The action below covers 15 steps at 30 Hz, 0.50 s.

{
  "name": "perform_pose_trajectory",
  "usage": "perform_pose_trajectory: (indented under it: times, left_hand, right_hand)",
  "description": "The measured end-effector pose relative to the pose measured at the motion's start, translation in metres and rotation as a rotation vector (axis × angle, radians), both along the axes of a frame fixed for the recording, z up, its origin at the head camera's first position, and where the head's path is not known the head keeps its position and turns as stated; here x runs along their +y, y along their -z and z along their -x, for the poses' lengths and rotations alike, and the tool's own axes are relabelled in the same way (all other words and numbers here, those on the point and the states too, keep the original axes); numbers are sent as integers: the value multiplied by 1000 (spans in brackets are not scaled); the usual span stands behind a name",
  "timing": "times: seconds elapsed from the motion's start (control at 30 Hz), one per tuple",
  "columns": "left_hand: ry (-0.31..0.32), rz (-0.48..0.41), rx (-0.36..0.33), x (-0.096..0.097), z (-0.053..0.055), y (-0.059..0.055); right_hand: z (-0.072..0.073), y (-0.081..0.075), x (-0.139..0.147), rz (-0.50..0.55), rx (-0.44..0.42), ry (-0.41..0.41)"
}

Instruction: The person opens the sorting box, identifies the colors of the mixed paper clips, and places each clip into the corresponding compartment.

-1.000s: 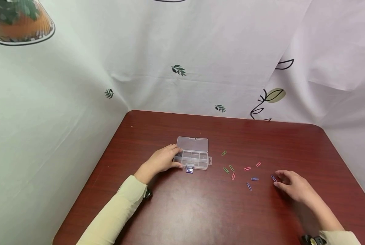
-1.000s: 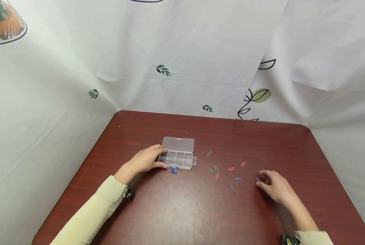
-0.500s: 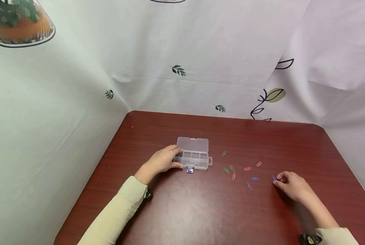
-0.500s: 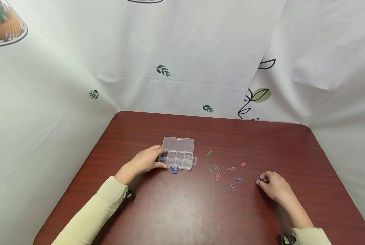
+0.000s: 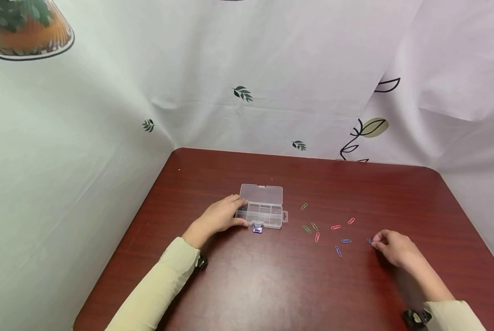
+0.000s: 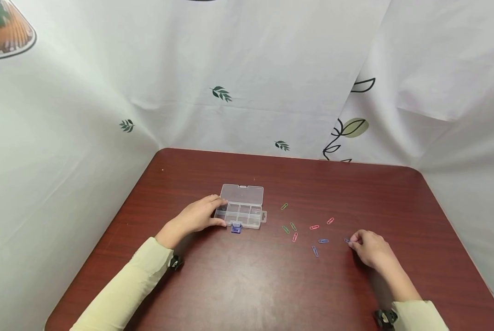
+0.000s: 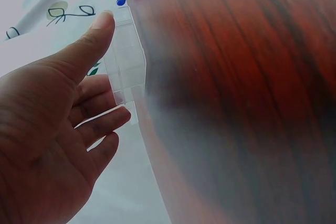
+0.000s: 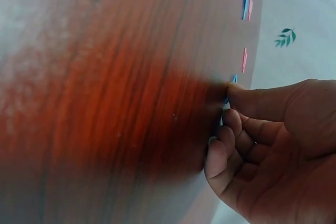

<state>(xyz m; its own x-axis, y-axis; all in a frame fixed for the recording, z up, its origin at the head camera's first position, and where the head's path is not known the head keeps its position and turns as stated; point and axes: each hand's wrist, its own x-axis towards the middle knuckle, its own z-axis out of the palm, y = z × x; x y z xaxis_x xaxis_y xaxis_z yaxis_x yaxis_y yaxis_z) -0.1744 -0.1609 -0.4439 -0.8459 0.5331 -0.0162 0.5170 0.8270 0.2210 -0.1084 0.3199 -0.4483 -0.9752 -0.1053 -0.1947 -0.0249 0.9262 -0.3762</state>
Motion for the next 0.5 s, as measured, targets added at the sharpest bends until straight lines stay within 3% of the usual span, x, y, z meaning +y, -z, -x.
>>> perform_pose_trajectory:
  times: [0.2,0.5]
  left_hand:
    - [12,-8,7,0,0,-1]
    - [14,-15,9,-1,0,0]
  right_hand:
    - [0,1,-1,-9,14,-18]
    - [-5,5,-2,34,143,-52]
